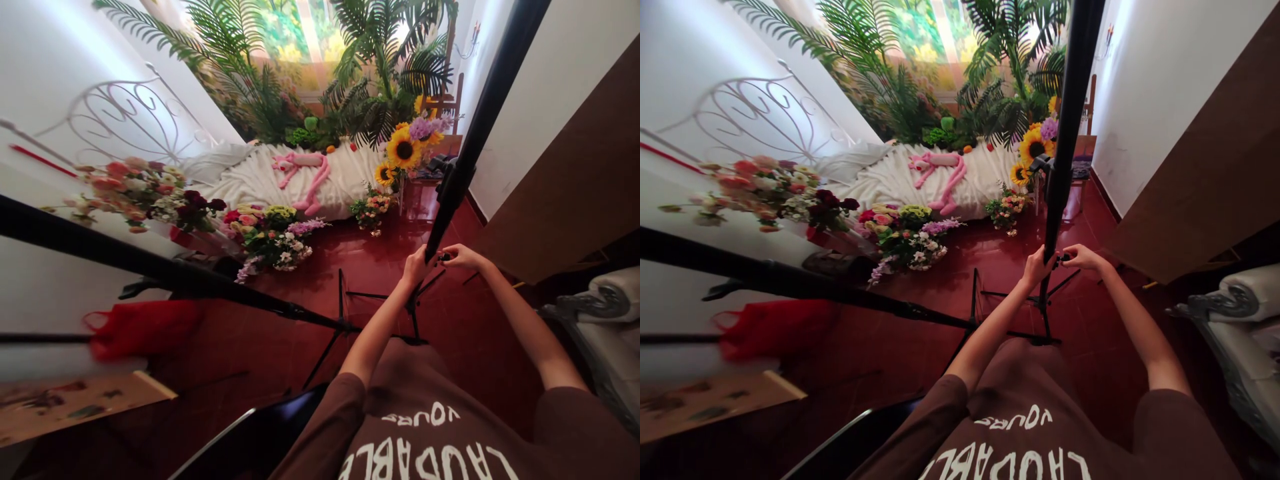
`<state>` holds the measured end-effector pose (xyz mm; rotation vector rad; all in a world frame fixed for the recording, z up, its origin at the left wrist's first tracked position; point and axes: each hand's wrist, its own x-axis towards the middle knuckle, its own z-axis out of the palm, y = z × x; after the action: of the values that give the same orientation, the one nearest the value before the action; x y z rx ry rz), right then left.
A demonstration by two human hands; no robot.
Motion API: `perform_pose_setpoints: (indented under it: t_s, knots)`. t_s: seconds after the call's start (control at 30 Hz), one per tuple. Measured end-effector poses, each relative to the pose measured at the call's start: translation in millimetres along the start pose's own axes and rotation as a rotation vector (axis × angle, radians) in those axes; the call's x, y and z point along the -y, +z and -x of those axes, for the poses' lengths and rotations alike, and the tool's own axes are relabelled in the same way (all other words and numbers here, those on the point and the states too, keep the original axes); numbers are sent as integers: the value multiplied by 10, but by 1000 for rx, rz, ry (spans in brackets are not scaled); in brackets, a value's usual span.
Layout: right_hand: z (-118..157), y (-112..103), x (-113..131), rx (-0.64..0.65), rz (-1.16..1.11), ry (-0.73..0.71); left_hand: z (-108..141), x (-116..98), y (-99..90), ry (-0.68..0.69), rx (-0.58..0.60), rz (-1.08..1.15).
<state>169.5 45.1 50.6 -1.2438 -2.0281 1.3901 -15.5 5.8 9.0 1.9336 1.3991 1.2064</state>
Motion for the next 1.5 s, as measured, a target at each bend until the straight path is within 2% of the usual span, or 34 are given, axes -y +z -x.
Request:
perform_pose_setpoints:
  t_s: [0.13, 0.23, 0.3, 0.37, 0.47, 0.57, 0.67, 0.77, 0.87, 1.03, 1.1, 1.2, 1.37, 1.5]
  knots:
    - [15, 70, 87, -159, 336, -169, 4, -2, 8, -6, -1, -8]
    - [122, 64, 189, -247, 460, -144, 5, 12, 25, 11, -13, -10]
    - [222, -19, 360, -227, 403, -125, 5, 17, 32, 13, -17, -11]
    - [314, -127, 661, -222, 252, -207, 6, 15, 31, 5, -12, -17]
    - [346, -231, 1287, -431, 64, -468, 10, 3, 24, -7, -6, -29]
    - [171, -215, 1855, -615, 51, -716, 15, -5, 23, -5, -13, -30]
    - [-148, -136, 2120, -773, 173, -822, 21, -11, 22, 2, -18, -31]
    - [-419, -75, 2121, -935, 233, -807, 26, -21, 22, 0, -19, -33]
    - [-520, -40, 2034, -1030, 195, -765, 28, -26, 35, -12, -23, -32]
    - [-484, 93, 1862, -1007, 145, -728, 24, -23, 55, -76, -23, -11]
    - [-466, 190, 1755, -1035, 134, -694, 21, -26, 48, -101, -6, 0]
    - [-445, 360, 1536, -1074, 107, -622, 18, -30, 30, -112, 17, 17]
    - [-416, 650, 1127, -1022, 44, -437, 28, 2, 34, -122, 48, 16]
    - [-395, 749, 1004, -1017, 69, -381, 33, 47, 62, -126, 60, -11]
